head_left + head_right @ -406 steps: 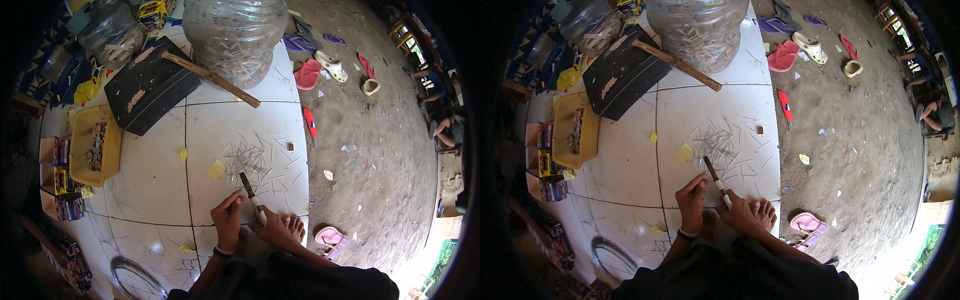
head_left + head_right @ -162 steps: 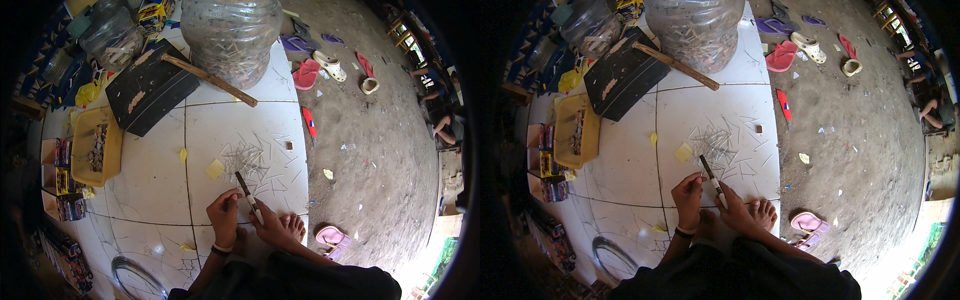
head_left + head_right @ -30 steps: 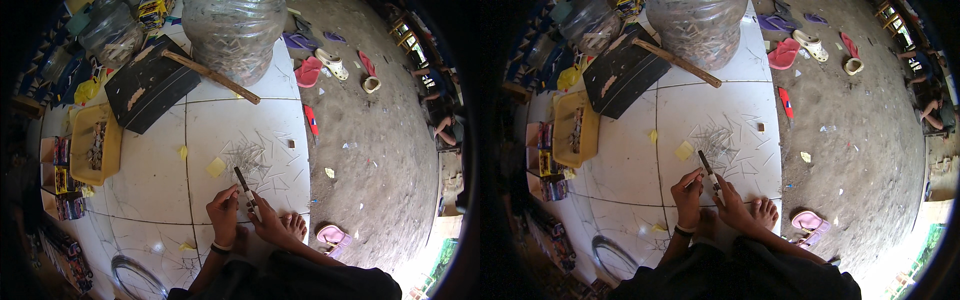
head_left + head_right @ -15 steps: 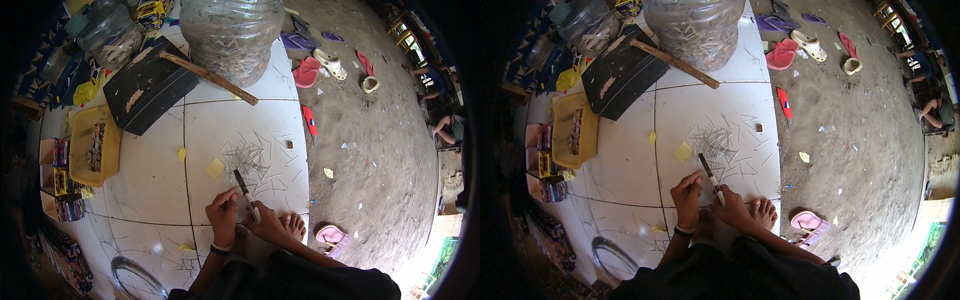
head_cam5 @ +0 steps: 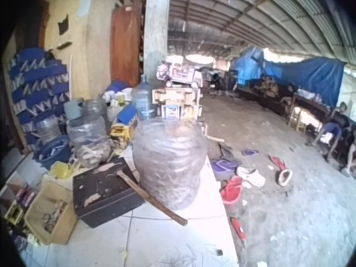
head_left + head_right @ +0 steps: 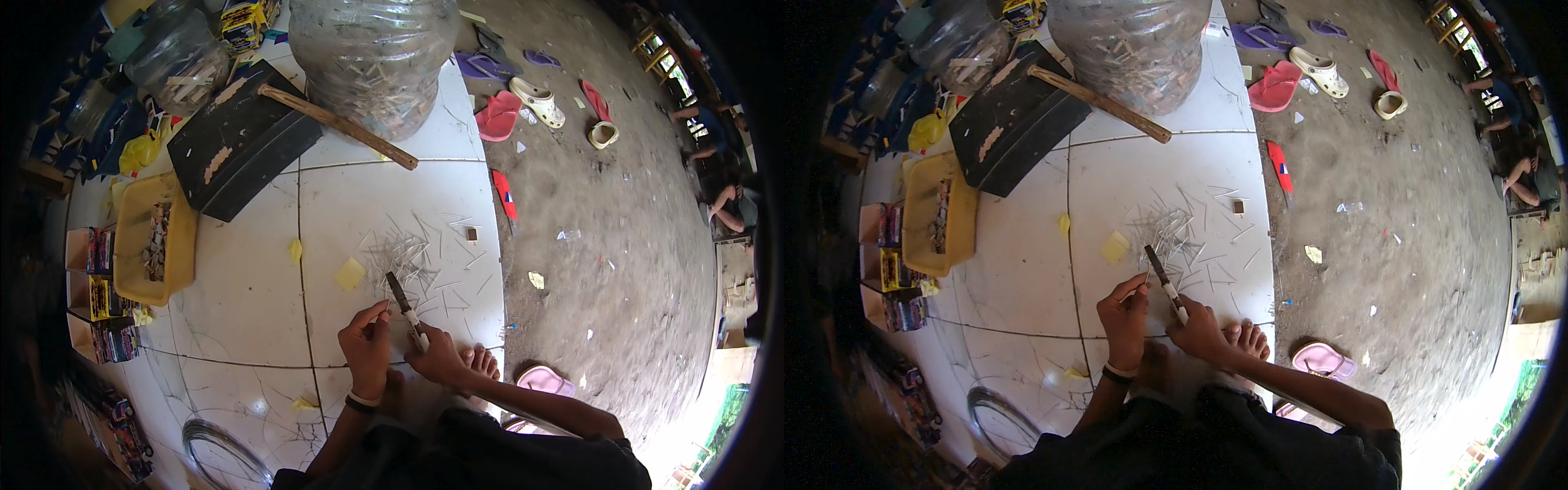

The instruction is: The person sits on the floor and repeatedly cuts short lengths from a coil of metal wire using pliers. Cut pieces accumulate on the floor nearby.

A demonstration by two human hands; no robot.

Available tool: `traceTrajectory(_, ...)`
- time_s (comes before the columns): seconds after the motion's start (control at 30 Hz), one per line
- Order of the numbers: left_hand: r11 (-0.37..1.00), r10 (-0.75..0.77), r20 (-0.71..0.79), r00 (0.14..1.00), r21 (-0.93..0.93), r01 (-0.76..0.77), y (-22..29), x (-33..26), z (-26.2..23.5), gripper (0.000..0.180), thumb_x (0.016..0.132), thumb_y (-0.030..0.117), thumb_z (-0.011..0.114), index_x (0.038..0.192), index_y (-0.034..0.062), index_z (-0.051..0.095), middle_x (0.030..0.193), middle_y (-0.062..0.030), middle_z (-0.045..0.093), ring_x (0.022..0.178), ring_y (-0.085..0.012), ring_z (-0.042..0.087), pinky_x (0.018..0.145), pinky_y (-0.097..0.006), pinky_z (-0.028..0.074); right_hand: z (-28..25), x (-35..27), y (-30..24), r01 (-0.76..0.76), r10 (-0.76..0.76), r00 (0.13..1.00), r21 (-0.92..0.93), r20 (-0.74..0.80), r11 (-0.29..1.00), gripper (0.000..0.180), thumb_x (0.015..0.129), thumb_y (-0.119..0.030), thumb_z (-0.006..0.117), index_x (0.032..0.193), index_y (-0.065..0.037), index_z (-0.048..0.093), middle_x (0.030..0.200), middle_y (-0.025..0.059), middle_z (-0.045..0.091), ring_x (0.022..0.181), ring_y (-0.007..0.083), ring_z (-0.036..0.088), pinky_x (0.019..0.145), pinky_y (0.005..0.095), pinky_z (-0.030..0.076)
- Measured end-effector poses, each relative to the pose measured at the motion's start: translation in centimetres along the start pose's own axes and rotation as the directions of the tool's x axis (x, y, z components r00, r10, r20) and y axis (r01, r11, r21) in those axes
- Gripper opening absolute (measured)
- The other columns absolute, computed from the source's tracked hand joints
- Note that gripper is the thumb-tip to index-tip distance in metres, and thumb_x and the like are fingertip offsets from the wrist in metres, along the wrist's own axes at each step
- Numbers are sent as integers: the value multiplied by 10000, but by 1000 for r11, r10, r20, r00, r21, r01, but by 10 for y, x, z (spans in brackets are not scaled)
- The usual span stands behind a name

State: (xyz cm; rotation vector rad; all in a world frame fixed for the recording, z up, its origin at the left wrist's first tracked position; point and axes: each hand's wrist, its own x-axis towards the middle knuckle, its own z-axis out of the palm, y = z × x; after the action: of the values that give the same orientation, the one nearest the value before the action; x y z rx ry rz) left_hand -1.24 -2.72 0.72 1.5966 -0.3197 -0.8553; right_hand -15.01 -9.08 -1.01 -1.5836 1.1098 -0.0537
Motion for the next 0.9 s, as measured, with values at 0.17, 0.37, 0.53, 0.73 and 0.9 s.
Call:
traceTrajectory(0.17, 998, -62, -39, 997, -1, 62, 1, -1, -6, 203, 954, -8, 654, 1137, -53, 729, 847, -5, 673, 635, -25, 499, 564, -208, 393, 2, 4, -4, -41, 46, 998, -98, 48, 994, 304, 819, -165, 654, 1098, -45, 639, 955, 254, 708, 966, 497, 660, 838, 537, 525)
traceTrajectory(0.37, 991, -130, -77, 988, -21, 129, 8, 5, -22, 208, 958, 5, 657, 1143, -61, 726, 853, -23, 674, 647, -55, 540, 579, -213, 428, -2, 1, -16, -157, 153, 984, 39, 86, 987, 408, 997, -258, 612, 1330, -30, 553, 965, 223, 707, 982, 369, 701, 891, 470, 519)
traceTrajectory(0.53, 983, -133, -45, 990, -133, 126, 13, 7, -13, 207, 959, 18, 669, 1140, -63, 726, 856, -32, 676, 661, -79, 559, 613, -223, 455, 1, -16, -16, 173, -172, 985, 42, -28, 984, 526, 1020, -215, 609, 1478, -19, 443, 1120, 243, 683, 1059, 369, 673, 964, 445, 496)
traceTrajectory(0.73, 982, -102, -98, 990, -170, 84, 15, 8, -4, 203, 964, 24, 672, 1139, -60, 727, 852, -32, 680, 669, -79, 563, 623, -223, 459, 7, -21, -14, 175, -174, 984, 18, -26, 984, 555, 1011, -154, 610, 1502, 9, 409, 1187, 265, 660, 1147, 382, 644, 999, 444, 476)
traceTrajectory(0.9, 991, -78, -53, 996, -111, 72, 13, 5, -1, 193, 963, 16, 668, 1132, -48, 734, 843, -28, 688, 656, -67, 558, 607, -213, 447, 5, -20, -17, 263, -265, 963, -44, -58, 964, 539, 1009, -145, 607, 1490, 15, 423, 1128, 256, 676, 1027, 393, 680, 935, 459, 509)
